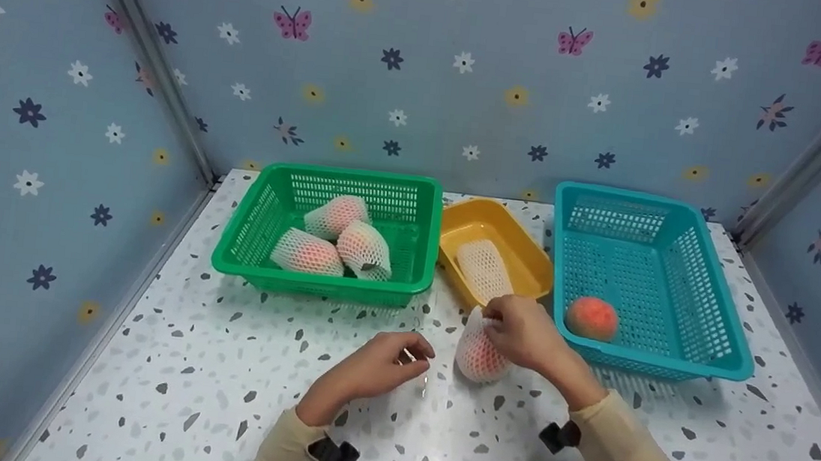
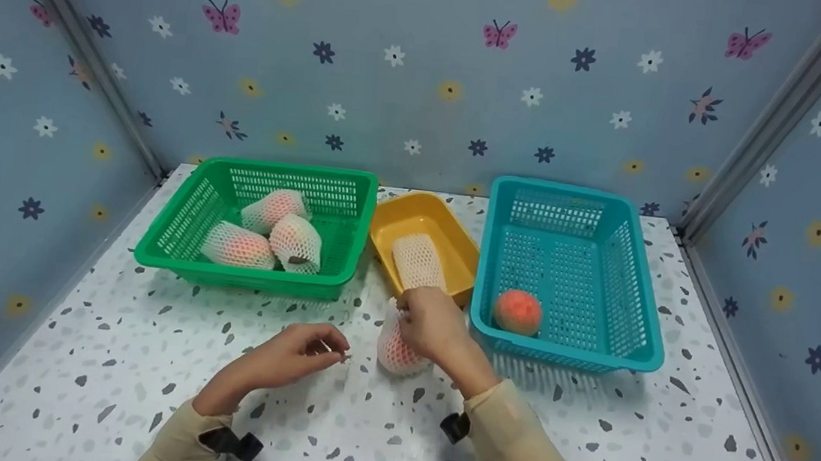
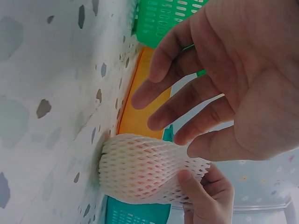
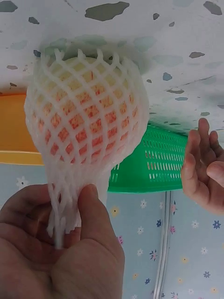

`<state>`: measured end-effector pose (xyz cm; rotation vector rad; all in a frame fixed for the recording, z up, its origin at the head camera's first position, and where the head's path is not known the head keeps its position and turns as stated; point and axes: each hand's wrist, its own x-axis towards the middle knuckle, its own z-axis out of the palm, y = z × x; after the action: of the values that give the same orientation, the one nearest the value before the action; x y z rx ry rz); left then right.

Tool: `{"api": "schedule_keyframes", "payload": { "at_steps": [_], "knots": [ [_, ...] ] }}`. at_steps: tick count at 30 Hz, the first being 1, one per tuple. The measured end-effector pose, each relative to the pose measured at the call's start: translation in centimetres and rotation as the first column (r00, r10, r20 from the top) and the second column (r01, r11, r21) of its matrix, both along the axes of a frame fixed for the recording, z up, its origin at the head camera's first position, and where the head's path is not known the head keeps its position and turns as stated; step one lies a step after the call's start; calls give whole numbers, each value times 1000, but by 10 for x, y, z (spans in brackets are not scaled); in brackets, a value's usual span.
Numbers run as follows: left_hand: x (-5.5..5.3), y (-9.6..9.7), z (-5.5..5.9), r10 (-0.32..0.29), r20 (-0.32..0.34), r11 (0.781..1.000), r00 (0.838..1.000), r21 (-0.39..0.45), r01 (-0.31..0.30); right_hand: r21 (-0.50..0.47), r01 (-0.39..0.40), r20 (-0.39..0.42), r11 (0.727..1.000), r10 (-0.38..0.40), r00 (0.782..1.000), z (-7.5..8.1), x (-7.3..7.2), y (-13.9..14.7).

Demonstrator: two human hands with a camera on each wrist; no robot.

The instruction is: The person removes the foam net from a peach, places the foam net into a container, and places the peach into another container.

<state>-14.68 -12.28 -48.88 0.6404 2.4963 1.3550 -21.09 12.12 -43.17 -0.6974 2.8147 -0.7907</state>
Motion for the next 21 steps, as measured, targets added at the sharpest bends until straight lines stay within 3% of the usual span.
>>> {"api": "schedule_keyframes", "payload": {
  "at_steps": [13, 21],
  "knots": [
    [-4, 1, 18, 60, 27, 998, 998, 4, -60, -42, -52, -91, 998, 48, 995, 20, 3, 9],
    [-8, 3, 22, 73, -20, 997, 997, 17, -72, -56, -66, -141, 996, 58, 988, 37, 4, 21]
  ]
}}
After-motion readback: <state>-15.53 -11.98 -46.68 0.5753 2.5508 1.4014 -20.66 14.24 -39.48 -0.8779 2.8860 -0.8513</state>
